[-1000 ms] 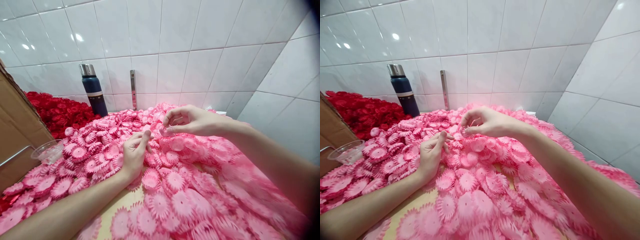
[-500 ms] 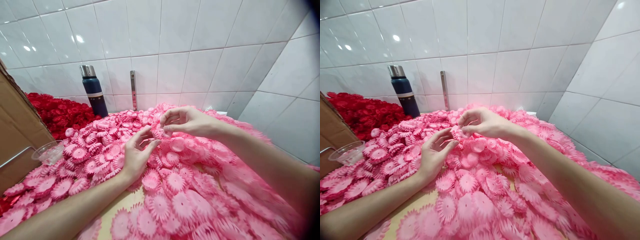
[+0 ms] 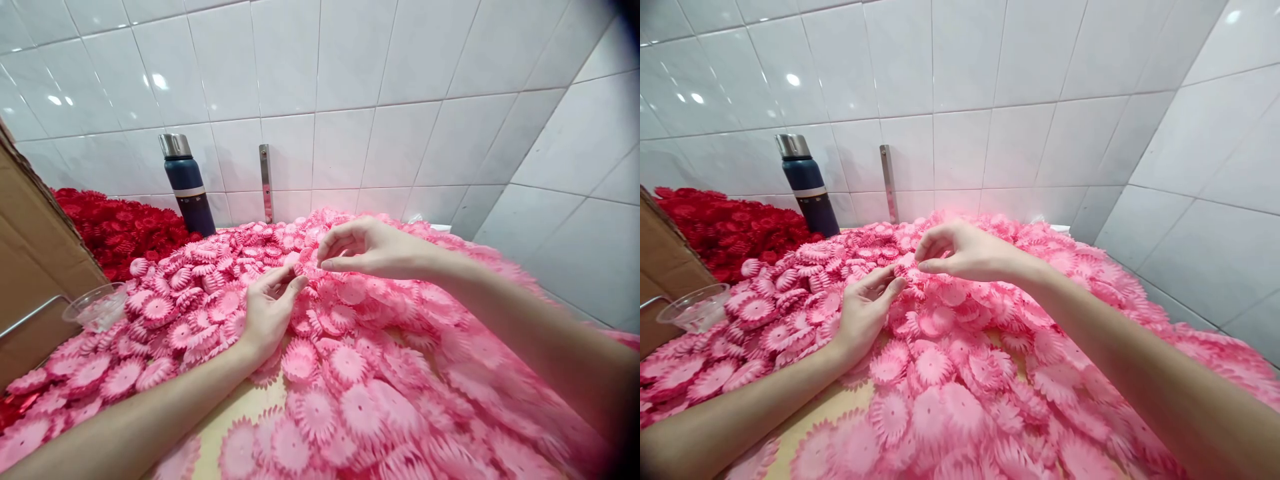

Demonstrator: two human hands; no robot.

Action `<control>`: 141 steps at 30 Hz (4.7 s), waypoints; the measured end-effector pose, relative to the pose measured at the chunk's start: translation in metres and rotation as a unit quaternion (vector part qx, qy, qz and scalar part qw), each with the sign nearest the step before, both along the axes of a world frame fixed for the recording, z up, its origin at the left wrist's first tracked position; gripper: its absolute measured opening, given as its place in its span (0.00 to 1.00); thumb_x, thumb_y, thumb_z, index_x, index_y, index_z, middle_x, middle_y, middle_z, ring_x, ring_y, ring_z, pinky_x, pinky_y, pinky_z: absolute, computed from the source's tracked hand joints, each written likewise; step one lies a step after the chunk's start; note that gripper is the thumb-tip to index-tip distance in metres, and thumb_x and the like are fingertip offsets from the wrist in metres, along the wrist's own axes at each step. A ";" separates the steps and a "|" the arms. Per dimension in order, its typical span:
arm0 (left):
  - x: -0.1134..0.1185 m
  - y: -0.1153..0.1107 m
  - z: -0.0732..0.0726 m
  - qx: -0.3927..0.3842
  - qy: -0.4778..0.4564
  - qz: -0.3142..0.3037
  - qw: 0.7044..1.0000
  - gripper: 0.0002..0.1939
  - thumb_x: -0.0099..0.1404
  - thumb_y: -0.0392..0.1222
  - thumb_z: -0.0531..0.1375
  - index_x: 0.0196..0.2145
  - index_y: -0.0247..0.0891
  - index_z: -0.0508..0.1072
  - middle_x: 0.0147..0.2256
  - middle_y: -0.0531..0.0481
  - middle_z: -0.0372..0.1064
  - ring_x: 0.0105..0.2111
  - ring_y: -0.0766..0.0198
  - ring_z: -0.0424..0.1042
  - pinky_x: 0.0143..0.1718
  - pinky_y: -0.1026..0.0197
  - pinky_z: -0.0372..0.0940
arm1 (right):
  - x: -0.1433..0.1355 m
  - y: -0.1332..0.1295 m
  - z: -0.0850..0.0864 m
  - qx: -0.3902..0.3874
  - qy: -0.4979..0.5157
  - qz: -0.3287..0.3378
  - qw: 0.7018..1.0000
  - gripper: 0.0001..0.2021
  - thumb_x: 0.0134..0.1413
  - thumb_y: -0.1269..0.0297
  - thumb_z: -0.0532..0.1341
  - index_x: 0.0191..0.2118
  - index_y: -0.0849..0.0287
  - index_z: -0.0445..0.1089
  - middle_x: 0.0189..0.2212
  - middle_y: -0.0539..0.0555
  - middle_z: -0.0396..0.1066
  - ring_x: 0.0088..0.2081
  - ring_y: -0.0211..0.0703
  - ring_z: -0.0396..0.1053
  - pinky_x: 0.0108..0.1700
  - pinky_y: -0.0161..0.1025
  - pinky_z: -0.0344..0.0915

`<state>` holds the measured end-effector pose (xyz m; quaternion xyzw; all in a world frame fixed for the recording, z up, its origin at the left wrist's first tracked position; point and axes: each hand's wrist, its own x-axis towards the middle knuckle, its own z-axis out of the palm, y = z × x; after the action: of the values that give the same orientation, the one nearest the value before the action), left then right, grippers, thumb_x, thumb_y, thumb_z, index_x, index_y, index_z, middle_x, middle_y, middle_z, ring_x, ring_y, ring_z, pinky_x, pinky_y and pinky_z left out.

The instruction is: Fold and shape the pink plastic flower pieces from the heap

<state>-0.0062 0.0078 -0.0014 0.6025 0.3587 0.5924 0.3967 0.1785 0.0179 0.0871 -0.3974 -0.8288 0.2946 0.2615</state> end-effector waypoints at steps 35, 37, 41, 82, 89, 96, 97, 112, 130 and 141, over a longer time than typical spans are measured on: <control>0.000 -0.002 0.001 -0.042 -0.062 -0.046 0.996 0.16 0.53 0.38 0.66 0.41 0.38 0.77 0.42 0.46 0.76 0.42 0.57 0.74 0.47 0.55 0.68 | -0.004 0.003 -0.009 -0.098 0.064 0.063 0.991 0.10 0.50 0.65 0.63 0.39 0.61 0.65 0.37 0.57 0.74 0.40 0.45 0.73 0.41 0.42 0.70; 0.000 -0.002 0.001 -0.047 -0.058 -0.050 0.996 0.15 0.54 0.39 0.65 0.42 0.38 0.77 0.42 0.46 0.76 0.42 0.57 0.74 0.47 0.55 0.68 | -0.004 0.004 -0.010 -0.096 0.059 0.061 0.992 0.10 0.50 0.65 0.63 0.39 0.60 0.65 0.38 0.57 0.74 0.40 0.44 0.73 0.41 0.42 0.70; 0.000 -0.003 0.002 -0.046 -0.049 -0.063 0.996 0.15 0.55 0.39 0.65 0.41 0.37 0.77 0.40 0.47 0.77 0.40 0.58 0.74 0.45 0.56 0.68 | -0.005 0.004 -0.013 -0.089 0.046 0.047 0.994 0.11 0.49 0.65 0.63 0.40 0.60 0.66 0.37 0.56 0.74 0.39 0.44 0.73 0.40 0.42 0.70; 0.002 -0.005 -0.001 -0.068 -0.037 -0.060 0.995 0.13 0.53 0.38 0.66 0.39 0.38 0.78 0.39 0.48 0.77 0.37 0.60 0.75 0.41 0.61 0.70 | 0.001 0.003 -0.007 -0.090 0.018 0.029 0.995 0.14 0.50 0.60 0.63 0.41 0.60 0.67 0.36 0.57 0.75 0.38 0.46 0.74 0.38 0.41 0.70; 0.002 -0.008 0.003 -0.062 -0.051 -0.084 0.993 0.14 0.52 0.34 0.66 0.40 0.37 0.78 0.39 0.48 0.77 0.38 0.59 0.76 0.43 0.59 0.71 | 0.001 0.003 -0.006 -0.104 0.027 0.034 0.994 0.14 0.49 0.58 0.64 0.41 0.59 0.68 0.36 0.56 0.75 0.37 0.45 0.74 0.37 0.39 0.69; 0.003 -0.006 0.000 -0.077 -0.071 -0.094 0.990 0.16 0.52 0.34 0.66 0.41 0.36 0.77 0.39 0.47 0.77 0.38 0.58 0.76 0.45 0.56 0.70 | -0.001 0.003 -0.009 -0.117 0.032 0.019 0.992 0.12 0.49 0.60 0.64 0.40 0.59 0.68 0.34 0.56 0.76 0.36 0.45 0.74 0.35 0.38 0.69; 0.003 -0.006 0.000 -0.077 -0.072 -0.095 0.990 0.16 0.52 0.34 0.66 0.41 0.36 0.77 0.39 0.46 0.77 0.38 0.58 0.76 0.45 0.56 0.71 | -0.001 0.003 -0.010 -0.118 0.032 0.017 0.992 0.12 0.48 0.61 0.64 0.39 0.58 0.68 0.34 0.55 0.76 0.35 0.45 0.74 0.35 0.38 0.69; 0.001 -0.005 -0.004 -0.009 -0.029 -0.099 0.995 0.22 0.53 0.32 0.65 0.47 0.41 0.73 0.46 0.47 0.73 0.46 0.57 0.72 0.50 0.53 0.67 | -0.015 -0.002 -0.015 -0.064 0.037 -0.030 0.997 0.09 0.42 0.75 0.61 0.34 0.60 0.66 0.27 0.54 0.74 0.30 0.43 0.73 0.30 0.35 0.69; 0.002 -0.004 0.002 -0.047 -0.034 -0.069 0.996 0.07 0.53 0.39 0.65 0.30 0.33 0.74 0.39 0.44 0.74 0.40 0.57 0.74 0.46 0.54 0.68 | -0.012 -0.001 -0.013 -0.077 0.069 0.014 0.995 0.07 0.46 0.68 0.63 0.32 0.60 0.64 0.31 0.54 0.73 0.34 0.42 0.73 0.36 0.38 0.70; -0.001 -0.001 -0.001 -0.037 -0.060 -0.048 0.996 0.10 0.51 0.40 0.67 0.29 0.34 0.73 0.40 0.44 0.74 0.43 0.57 0.73 0.48 0.53 0.66 | -0.013 0.002 -0.015 -0.082 0.097 0.020 0.992 0.12 0.42 0.63 0.68 0.30 0.62 0.66 0.29 0.54 0.73 0.33 0.41 0.72 0.35 0.37 0.69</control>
<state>-0.0069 0.0065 -0.0027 0.5671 0.3264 0.5943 0.4676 0.1655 0.0196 0.0720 -0.3699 -0.7806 0.4037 0.3014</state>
